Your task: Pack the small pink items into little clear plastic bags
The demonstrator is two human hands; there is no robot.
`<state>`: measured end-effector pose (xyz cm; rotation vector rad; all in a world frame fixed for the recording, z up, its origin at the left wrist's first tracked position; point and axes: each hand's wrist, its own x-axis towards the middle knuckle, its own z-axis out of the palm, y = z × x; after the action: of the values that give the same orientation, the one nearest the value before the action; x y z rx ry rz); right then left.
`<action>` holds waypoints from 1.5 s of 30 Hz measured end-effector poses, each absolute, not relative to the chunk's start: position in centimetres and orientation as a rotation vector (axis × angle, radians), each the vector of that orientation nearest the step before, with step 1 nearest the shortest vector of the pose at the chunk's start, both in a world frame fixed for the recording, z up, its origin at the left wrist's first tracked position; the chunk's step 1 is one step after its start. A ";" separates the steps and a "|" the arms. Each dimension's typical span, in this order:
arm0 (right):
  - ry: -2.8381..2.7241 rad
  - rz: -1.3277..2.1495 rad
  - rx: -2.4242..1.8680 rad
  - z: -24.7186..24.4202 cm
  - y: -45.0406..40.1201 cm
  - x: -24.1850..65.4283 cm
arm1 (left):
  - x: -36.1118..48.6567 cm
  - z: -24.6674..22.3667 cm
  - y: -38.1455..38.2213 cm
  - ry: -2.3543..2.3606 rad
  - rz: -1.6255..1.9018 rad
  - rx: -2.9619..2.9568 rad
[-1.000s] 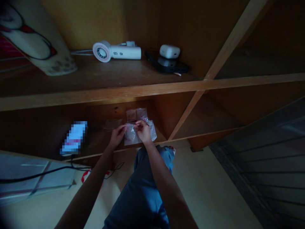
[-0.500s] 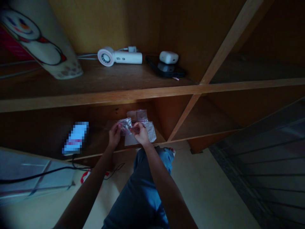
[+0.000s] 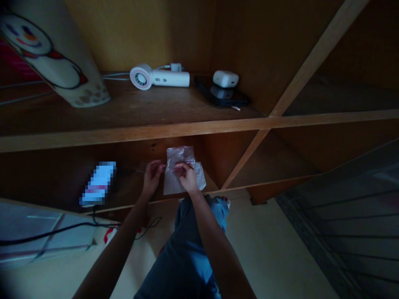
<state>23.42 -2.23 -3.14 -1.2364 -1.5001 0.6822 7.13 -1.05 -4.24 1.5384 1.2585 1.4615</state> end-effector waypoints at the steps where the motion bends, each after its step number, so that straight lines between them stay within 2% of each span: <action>1: -1.465 0.640 -1.288 -3.0 -2.0 23.9 | 7.2 -4.2 -1.0 1.259 1.448 1.553; 6: -1.452 0.338 -1.490 -2.9 -0.5 26.2 | 7.1 -4.1 -1.1 1.327 1.276 1.687; 15: -1.577 0.149 -1.596 -3.4 1.9 26.4 | 7.1 -4.0 -1.2 1.344 1.251 1.691; 24: -1.622 0.146 -1.750 -3.3 2.1 26.2 | 7.0 -4.5 -1.1 1.366 1.251 1.730; 35: -1.524 0.093 -1.644 -3.2 0.5 27.1 | 7.0 -3.9 -1.3 1.407 1.255 1.767; 41: -1.592 0.146 -1.737 -3.0 -1.3 26.9 | 6.7 -3.8 -1.0 1.557 1.366 1.886; 45: -1.650 0.162 -1.799 -3.3 -1.6 26.7 | 5.9 -2.9 0.0 1.750 1.210 2.124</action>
<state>26.71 -1.64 -3.29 -1.7994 -1.6500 0.1622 5.93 0.05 -2.86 2.1240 1.7499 1.2104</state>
